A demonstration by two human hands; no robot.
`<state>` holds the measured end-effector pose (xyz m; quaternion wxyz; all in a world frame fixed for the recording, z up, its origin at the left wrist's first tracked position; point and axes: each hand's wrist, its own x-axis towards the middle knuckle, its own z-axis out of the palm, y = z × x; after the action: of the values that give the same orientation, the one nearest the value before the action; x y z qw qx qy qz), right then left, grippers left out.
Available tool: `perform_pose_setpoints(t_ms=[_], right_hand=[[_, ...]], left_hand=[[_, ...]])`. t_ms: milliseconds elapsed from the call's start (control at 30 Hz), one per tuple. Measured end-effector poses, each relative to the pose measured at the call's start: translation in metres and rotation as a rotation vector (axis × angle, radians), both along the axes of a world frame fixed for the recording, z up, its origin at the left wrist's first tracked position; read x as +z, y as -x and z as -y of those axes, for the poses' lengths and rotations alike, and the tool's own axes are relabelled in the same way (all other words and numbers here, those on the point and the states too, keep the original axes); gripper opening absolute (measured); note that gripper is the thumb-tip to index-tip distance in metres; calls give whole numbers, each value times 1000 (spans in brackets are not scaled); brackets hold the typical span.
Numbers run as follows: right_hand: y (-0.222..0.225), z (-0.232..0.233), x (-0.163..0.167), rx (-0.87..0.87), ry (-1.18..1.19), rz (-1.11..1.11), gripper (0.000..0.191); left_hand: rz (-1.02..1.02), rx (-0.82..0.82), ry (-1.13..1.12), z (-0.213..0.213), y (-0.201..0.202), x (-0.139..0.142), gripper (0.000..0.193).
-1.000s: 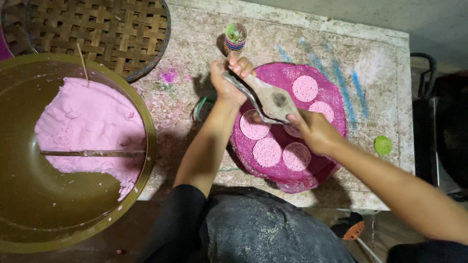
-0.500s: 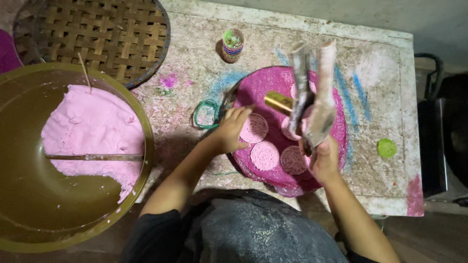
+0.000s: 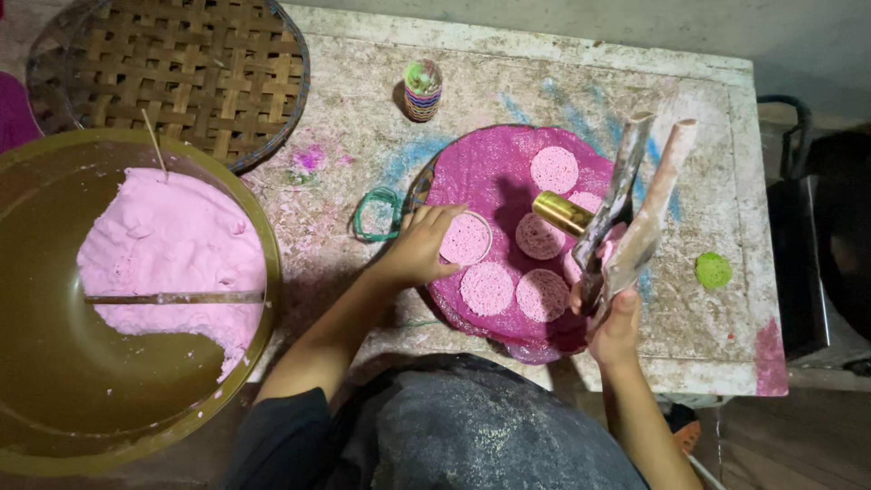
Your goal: The person presses pink paste in a large basin with both hands, then loads it into a handheld wooden extruder press and squeezes the handle to extrude round paste discs onto a pink round board. They repeat the loading and pressing cycle, adding discs one at a time, and at the end lift a red mesh sheet over the finished discs.
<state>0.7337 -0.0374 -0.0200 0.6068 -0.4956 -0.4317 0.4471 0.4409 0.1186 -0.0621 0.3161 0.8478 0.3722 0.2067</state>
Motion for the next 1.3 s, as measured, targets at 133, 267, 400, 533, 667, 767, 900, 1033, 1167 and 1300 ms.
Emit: perform_pose_setpoints(t_ms=[133, 267, 400, 533, 667, 767, 900, 1033, 1167, 1300], right_hand=[[-7, 8, -2, -17, -21, -11, 89], [-18, 12, -13, 11, -46, -65, 85], [-32, 11, 2, 9, 102, 226, 80], [-41, 14, 71, 261, -152, 787, 76], [-29, 3, 156, 328, -698, 1319, 73], [-7, -21, 187, 636, -889, 1387, 67], [29, -29, 184, 1169, -591, 1091, 62], [70, -22, 161, 1442, -401, 858, 61], [110, -31, 129, 1566, -426, 559, 60], [158, -52, 115, 1442, -598, 606, 50]], left_hand=[[78, 18, -11, -22, -13, 13, 100], [-27, 7, -95, -61, -53, 43, 106], [105, -187, -203, -61, -95, 86, 111], [34, -543, -240, -3, -105, 123, 53], [224, -699, 281, 38, -57, 162, 47], [92, -661, 175, 72, -17, 195, 49], [-86, -524, 78, 129, 35, 233, 56], [-213, -319, 34, 167, 79, 246, 78], [-109, -229, 43, 186, 159, 219, 82], [450, -224, 2, 200, 271, 173, 40]])
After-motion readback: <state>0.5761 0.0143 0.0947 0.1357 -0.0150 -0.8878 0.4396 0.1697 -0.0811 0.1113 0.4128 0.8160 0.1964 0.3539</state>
